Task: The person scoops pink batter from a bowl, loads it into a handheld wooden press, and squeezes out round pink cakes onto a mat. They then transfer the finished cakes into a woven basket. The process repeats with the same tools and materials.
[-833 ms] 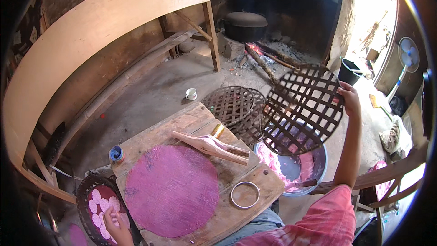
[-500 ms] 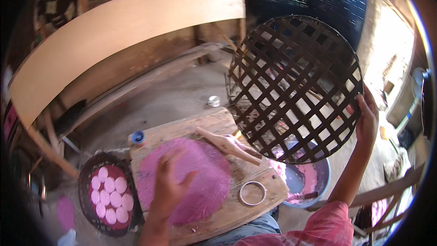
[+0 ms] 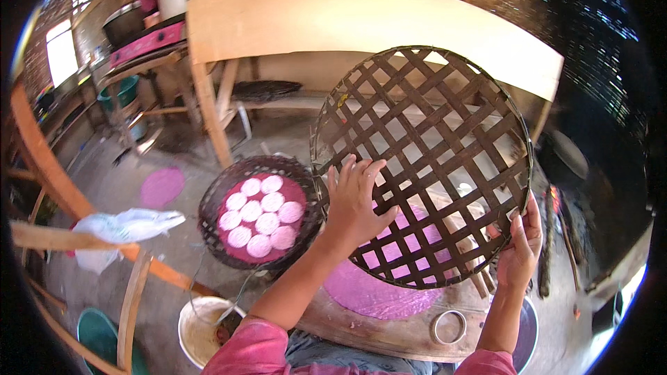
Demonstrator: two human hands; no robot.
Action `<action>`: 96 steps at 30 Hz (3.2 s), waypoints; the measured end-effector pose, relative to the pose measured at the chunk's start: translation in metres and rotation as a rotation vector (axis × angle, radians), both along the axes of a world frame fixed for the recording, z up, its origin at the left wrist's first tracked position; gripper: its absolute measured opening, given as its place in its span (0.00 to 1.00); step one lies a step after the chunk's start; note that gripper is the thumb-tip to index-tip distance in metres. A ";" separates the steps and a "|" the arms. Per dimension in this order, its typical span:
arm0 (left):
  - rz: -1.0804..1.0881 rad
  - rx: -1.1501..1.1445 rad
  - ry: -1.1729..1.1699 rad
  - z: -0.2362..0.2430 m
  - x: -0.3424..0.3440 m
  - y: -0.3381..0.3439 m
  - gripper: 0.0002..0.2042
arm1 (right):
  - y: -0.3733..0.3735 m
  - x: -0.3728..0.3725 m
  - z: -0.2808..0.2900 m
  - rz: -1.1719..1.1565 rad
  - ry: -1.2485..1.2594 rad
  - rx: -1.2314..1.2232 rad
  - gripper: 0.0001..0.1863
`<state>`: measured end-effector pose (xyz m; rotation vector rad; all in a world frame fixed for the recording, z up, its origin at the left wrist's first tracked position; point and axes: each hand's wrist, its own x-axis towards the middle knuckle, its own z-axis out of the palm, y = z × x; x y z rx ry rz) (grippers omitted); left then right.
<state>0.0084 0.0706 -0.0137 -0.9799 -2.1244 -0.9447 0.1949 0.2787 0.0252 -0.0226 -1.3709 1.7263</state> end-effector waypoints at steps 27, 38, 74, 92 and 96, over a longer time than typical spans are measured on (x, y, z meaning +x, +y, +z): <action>0.693 -0.316 -0.566 -0.244 -0.171 -0.220 0.35 | 0.135 0.099 -0.083 -0.308 -0.482 0.008 0.33; 0.670 -0.372 -0.722 -0.248 -0.171 -0.214 0.30 | 0.147 0.104 -0.105 -0.185 -0.490 0.037 0.30; 0.723 -0.320 -0.815 -0.253 -0.174 -0.208 0.29 | 0.123 0.115 -0.105 -0.098 -0.587 0.115 0.26; 0.368 -0.195 -0.804 -0.256 -0.198 -0.249 0.32 | 0.026 -0.278 -0.137 -0.025 -0.753 0.909 0.15; 0.387 -0.127 -0.862 -0.257 -0.196 -0.246 0.31 | 0.037 -0.358 -0.185 -0.187 -0.819 0.966 0.12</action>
